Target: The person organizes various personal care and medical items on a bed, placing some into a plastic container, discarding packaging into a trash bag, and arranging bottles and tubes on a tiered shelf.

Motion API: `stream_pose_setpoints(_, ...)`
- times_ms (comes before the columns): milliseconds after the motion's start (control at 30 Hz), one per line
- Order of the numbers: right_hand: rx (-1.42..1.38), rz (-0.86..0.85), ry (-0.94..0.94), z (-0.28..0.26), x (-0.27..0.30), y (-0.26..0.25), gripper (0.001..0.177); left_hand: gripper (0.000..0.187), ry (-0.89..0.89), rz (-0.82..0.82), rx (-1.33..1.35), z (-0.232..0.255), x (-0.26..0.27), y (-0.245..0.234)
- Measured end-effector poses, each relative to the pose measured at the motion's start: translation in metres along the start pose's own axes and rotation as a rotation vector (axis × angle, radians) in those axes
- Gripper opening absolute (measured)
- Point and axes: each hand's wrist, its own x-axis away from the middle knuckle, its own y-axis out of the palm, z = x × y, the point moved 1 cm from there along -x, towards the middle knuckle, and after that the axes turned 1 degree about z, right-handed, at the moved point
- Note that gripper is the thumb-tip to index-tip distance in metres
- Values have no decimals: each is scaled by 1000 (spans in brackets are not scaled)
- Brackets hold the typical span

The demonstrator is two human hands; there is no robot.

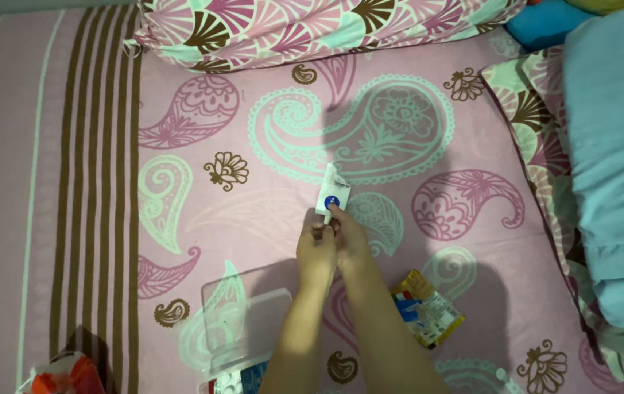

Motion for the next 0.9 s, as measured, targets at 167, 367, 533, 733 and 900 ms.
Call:
stream_pose_setpoints(167, 5, 4, -313, -12, 71, -6, 22, 23, -66, -71, 154, 37, 41, -12)
stream_pose_setpoints(367, 136, 39, -411, -41, 212, 14, 26, 28, 41, -163, 255, 81, 99, -19)
stream_pose_setpoints(533, 278, 62, -486, -53, 314, 33, 43, 19, 115, -217, 298, 123, 160, -23)
stream_pose_setpoints(733, 343, 37, -497, -64, 402, 33, 49, 20, -7, -266, 352, 171, 244, -43)
stream_pose_setpoints(900, 471, 43, -450, -70, 469, 20, 39, 19, 167, -392, 335, 183, 299, -60)
